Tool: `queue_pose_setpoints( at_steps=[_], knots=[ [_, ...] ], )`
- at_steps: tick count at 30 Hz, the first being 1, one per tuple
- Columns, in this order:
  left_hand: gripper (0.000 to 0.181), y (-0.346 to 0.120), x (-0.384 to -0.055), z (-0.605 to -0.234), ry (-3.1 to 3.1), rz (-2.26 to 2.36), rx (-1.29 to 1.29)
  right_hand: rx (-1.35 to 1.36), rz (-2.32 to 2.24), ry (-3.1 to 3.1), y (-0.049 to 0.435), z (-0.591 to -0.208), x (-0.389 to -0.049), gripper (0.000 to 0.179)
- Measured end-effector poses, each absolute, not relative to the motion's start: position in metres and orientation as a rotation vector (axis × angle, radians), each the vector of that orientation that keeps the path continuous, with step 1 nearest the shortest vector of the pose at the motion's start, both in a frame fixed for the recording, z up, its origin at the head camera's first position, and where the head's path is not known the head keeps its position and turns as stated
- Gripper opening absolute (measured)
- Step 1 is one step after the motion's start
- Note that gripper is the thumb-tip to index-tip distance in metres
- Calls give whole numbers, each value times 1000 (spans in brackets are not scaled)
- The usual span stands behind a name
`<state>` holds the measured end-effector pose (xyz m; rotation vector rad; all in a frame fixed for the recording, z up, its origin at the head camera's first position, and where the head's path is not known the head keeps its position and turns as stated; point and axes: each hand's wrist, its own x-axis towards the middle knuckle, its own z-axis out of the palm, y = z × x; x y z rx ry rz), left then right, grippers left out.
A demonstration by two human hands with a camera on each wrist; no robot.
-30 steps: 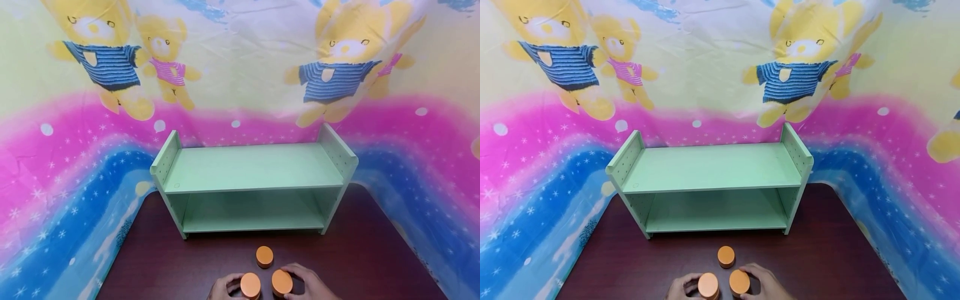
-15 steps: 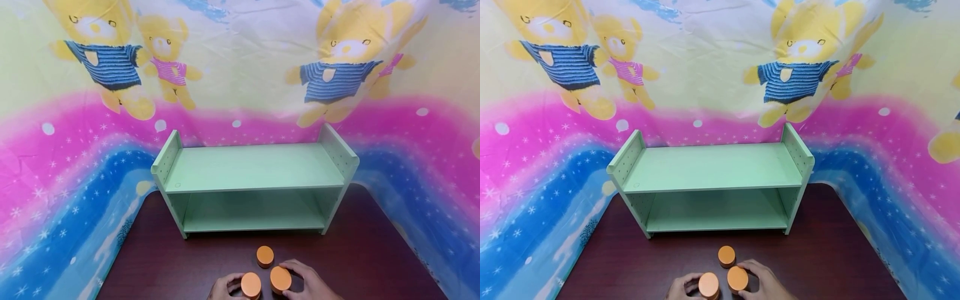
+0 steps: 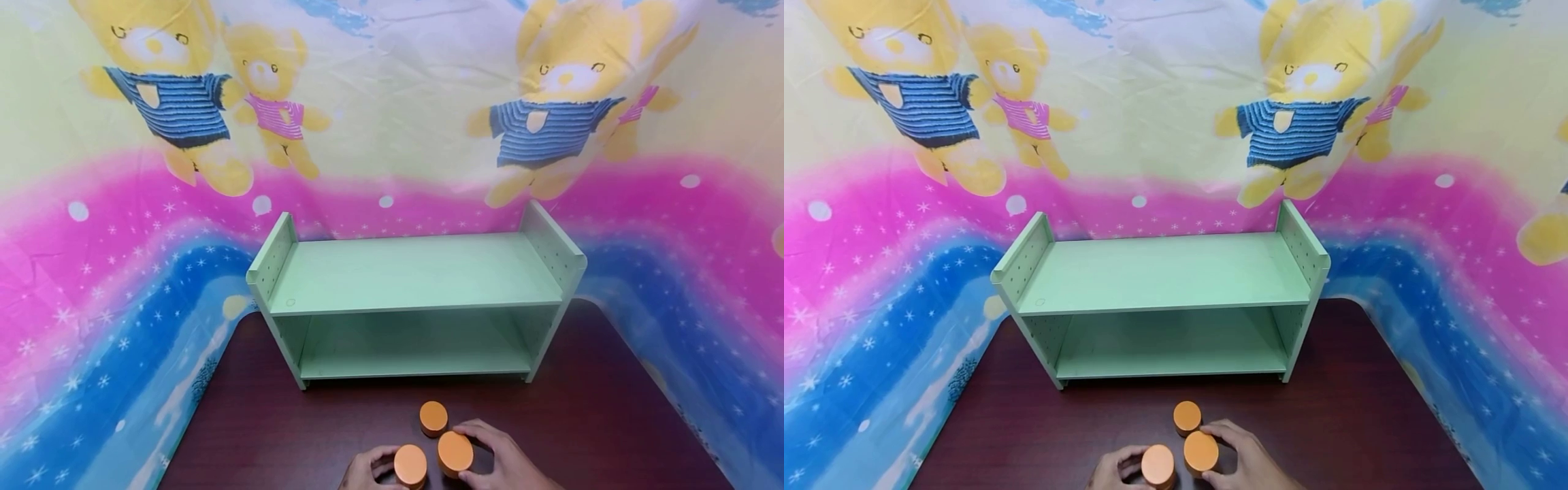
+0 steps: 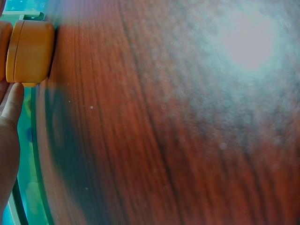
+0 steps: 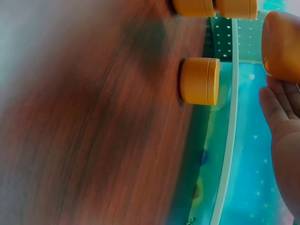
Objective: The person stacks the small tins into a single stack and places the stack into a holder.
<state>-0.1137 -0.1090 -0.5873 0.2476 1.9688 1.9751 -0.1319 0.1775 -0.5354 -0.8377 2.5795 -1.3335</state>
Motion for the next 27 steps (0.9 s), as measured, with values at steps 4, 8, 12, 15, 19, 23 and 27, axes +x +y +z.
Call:
queue_pose_setpoints(
  at_steps=[4,8,12,15,19,23,27],
  knots=[
    [55,-109,-114,-587,1968,1975,247,-888,-1357,2595,175,-534,-132,52],
    [55,-108,-114,-588,1983,1973,252,-964,-1378,2600,174,-533,-133,53],
    [55,-108,-113,-588,1989,1971,236,-1058,-1399,2599,171,-534,-134,54],
    [56,-108,-113,-588,1991,1972,222,-1131,-1412,2598,169,-535,-135,55],
    [56,-108,-114,-589,1997,1975,238,-1236,-1440,2601,165,-535,-137,56],
    [57,-109,-114,-590,2011,1969,284,-1312,-1449,2617,161,-535,-138,56],
    [57,-110,-114,-591,1993,1993,302,-1270,-1444,2586,158,-535,-139,55]
  ],
)
